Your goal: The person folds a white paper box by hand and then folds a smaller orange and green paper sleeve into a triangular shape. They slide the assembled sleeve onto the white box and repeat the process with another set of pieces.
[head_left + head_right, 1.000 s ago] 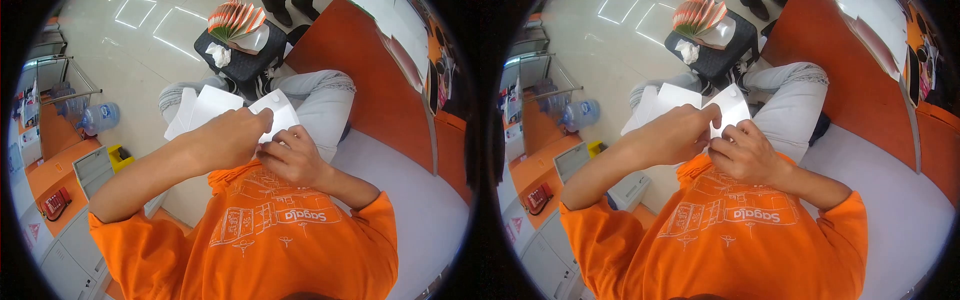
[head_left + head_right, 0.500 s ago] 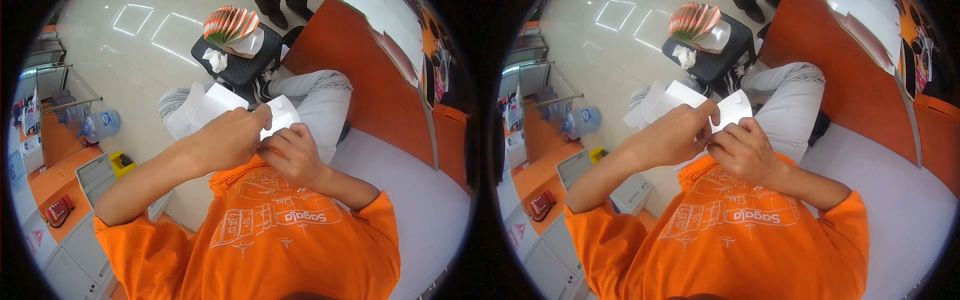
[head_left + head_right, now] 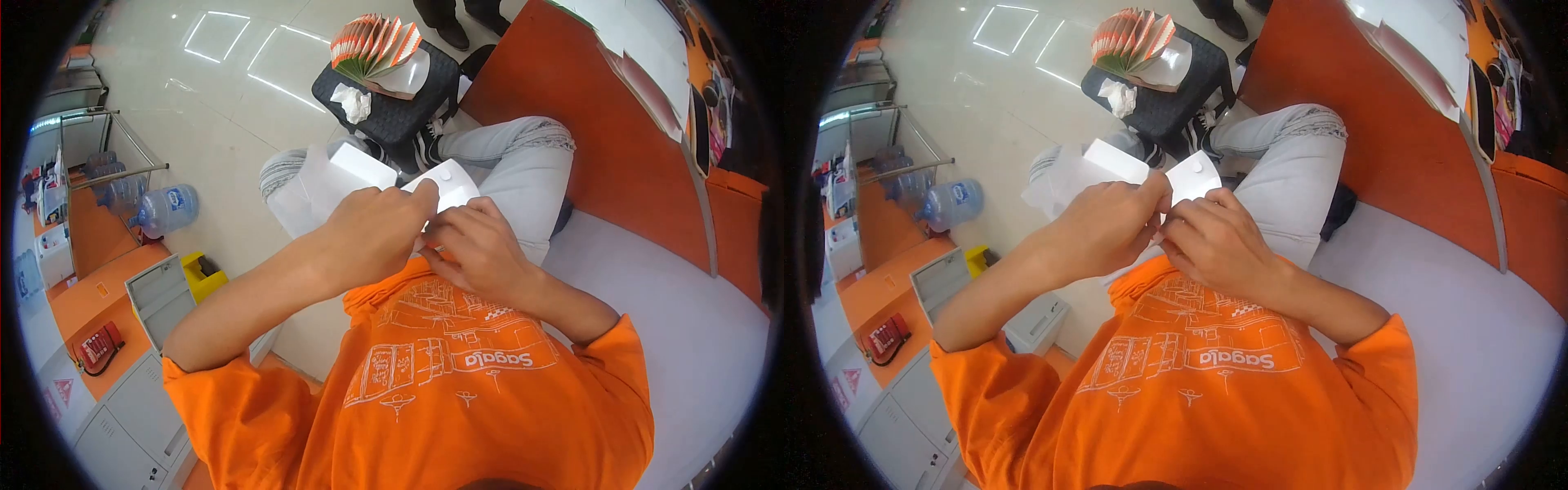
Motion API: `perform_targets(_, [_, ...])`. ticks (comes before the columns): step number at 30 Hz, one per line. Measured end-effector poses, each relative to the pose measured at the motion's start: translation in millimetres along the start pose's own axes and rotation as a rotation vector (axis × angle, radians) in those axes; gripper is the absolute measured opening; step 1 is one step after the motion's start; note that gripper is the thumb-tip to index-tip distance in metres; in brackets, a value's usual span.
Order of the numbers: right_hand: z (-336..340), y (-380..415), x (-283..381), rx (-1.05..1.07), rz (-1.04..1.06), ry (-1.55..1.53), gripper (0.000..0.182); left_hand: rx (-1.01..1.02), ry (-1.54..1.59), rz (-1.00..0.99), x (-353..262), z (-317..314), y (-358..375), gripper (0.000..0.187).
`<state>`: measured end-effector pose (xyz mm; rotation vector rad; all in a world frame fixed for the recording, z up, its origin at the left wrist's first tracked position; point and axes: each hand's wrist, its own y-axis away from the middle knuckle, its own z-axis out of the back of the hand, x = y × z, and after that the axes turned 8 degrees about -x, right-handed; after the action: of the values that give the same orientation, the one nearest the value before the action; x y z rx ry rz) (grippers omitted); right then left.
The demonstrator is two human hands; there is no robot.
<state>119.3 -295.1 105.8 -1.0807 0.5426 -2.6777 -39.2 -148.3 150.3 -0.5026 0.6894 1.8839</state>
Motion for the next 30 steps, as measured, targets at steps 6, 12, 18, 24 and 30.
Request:
perform_targets(6, [7.8, -12.9, 1.2, 0.152, -0.283, -0.237, 0.015, 0.012, -0.331, -0.011, -26.4, 11.7, 5.2, 0.033])
perform_targets(12, [7.8, -13.3, -7.5, 0.248, -0.449, -0.372, 0.013, -0.217, -0.361, -0.239, -26.3, 6.3, 16.9, 0.041])
perform_targets(18, [7.5, -7.8, -17.2, -0.144, -0.433, -0.344, 0.014, -0.959, 0.244, -0.033, -1.5, -44.9, 42.8, 0.055])
perform_targets(24, [-2.4, -12.3, 10.7, -0.265, -0.108, -0.083, 0.028, -0.943, 0.603, 0.222, 1.3, -91.2, 43.7, 0.052])
perform_targets(30, [8.8, -25.5, 21.0, -0.037, -0.237, -0.355, 0.027, -0.89, 0.512, 0.039, 13.6, -82.7, 56.5, 0.044])
